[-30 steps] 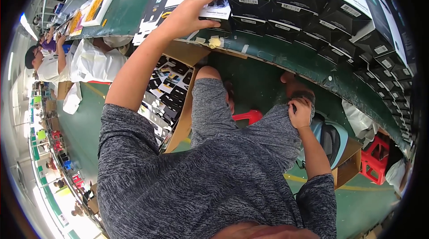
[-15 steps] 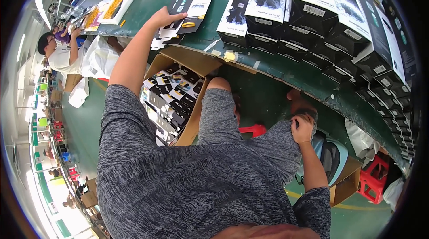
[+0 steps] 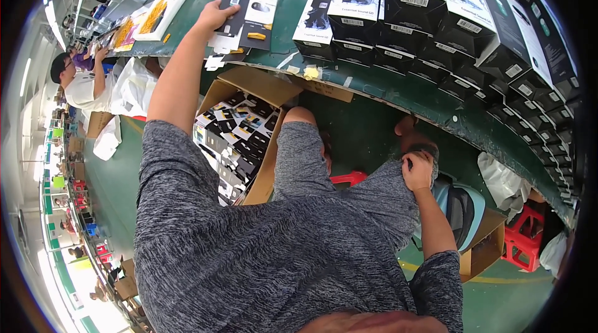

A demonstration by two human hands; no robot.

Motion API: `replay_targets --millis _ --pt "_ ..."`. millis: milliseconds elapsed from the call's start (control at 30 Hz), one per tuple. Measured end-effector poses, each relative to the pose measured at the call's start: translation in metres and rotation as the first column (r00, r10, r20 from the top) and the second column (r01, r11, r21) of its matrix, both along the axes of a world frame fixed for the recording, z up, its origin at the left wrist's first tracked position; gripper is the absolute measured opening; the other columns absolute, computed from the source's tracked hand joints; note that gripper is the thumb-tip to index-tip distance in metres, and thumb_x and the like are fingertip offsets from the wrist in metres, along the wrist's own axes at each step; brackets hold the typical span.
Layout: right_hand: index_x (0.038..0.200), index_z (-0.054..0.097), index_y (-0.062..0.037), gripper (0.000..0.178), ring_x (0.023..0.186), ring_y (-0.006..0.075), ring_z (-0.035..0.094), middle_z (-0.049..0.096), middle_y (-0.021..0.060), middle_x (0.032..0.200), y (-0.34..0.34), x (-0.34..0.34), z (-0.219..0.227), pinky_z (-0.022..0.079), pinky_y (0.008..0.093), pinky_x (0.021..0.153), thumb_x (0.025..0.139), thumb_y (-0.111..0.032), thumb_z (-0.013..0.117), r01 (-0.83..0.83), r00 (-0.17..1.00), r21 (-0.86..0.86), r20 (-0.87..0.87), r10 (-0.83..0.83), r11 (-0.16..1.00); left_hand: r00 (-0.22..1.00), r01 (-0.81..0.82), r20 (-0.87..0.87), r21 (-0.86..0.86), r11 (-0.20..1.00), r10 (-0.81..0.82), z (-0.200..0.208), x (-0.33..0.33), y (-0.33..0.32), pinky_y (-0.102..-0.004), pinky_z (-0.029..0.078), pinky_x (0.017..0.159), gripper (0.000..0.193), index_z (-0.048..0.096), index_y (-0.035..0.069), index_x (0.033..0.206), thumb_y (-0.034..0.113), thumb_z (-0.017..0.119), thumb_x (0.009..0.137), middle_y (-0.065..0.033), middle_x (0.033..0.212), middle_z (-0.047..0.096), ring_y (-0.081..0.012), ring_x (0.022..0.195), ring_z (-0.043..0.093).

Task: The person assembles electronic components into retail boxes by hand, then packages the retail boxes into larger cardboard shipping boxes.

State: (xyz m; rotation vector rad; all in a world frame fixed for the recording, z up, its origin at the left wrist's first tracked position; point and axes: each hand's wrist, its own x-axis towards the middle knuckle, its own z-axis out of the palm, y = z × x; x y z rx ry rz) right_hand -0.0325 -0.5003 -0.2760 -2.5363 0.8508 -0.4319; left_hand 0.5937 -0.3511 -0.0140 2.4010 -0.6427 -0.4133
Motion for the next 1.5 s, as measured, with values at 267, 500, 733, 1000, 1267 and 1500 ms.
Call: replay_targets --millis 267,500,733,1000,1267,1500 --pt "0.093 0.071 -0.0102 0.012 0.101 0.0263 0.066 0.073 0.0083 0.099 0.009 -0.003 0.004 0.039 0.043 0.108 0.085 -0.018 0.07 0.064 0.998 0.179 -0.016 -0.062 0.982 0.988 0.144 0.129 -0.547 0.825 -0.087 0.021 -0.183 0.098 -0.0282 0.053 0.079 0.035 0.062 0.002 0.121 0.014 0.075 0.091 -0.0024 0.102 0.069 -0.0102 0.09 0.063" --pt "0.148 0.044 -0.0029 0.064 0.128 0.0219 0.056 0.06 0.0123 0.138 0.095 0.1 0.142 0.04 0.0363 0.112 0.09 -0.004 0.073 -0.597 0.671 0.741 0.671 -0.315 0.308 0.832 0.095 -0.28 -0.778 0.621 -0.478 -0.09 -0.368 0.117 -0.0314 0.049 0.097 0.051 0.051 0.001 0.137 0.008 0.074 0.092 -0.0051 0.12 0.062 -0.0132 0.111 0.059" --pt "0.116 0.069 -0.0008 0.028 0.104 0.0263 0.069 0.073 0.0134 0.11 0.107 0.08 0.19 0.052 0.032 0.09 0.088 0.002 0.07 -0.069 0.821 0.474 0.527 -0.22 0.878 0.832 0.249 -0.04 -0.864 0.438 -0.553 -0.063 -0.369 0.072 -0.0455 0.029 0.12 0.145 -0.002 0.0 0.161 0.042 0.097 0.065 -0.0209 0.161 0.027 -0.0335 0.148 0.034" --pt "0.143 0.056 -0.0074 0.07 0.102 0.0309 0.063 0.06 0.0155 0.121 0.148 0.076 0.223 0.054 0.0386 0.079 0.08 -0.023 0.083 -0.364 0.794 -0.043 0.509 0.334 0.93 0.542 0.157 -0.012 -0.981 0.116 -0.84 -0.051 -0.382 0.051 -0.0426 0.014 0.124 0.155 -0.002 0.006 0.164 0.056 0.096 0.055 -0.0213 0.169 0.005 -0.0322 0.156 0.016" --pt "0.144 0.056 -0.0068 0.084 0.089 0.0307 0.065 0.065 0.0125 0.105 0.097 0.089 0.297 0.053 0.0394 0.073 0.07 -0.029 0.088 -0.446 0.661 -0.23 0.568 0.491 0.865 0.256 0.109 -0.313 -0.931 0.349 -0.914 -0.011 -0.388 0.069 -0.0418 0.027 0.122 0.147 0.011 -0.002 0.162 0.048 0.096 0.053 -0.0166 0.163 0.028 -0.0287 0.15 0.032" --pt "0.093 0.064 -0.013 0.052 0.06 0.0229 0.06 0.062 0.002 0.07 0.086 0.078 0.333 0.047 0.0342 0.06 0.062 -0.046 0.09 -0.397 0.757 -0.396 0.37 0.539 0.828 0.483 0.462 -0.066 -0.827 0.319 -0.873 -0.016 -0.374 0.065 -0.0403 0.026 0.121 0.142 0.021 -0.002 0.159 0.041 0.096 0.046 -0.017 0.156 0.034 -0.0275 0.144 0.037"
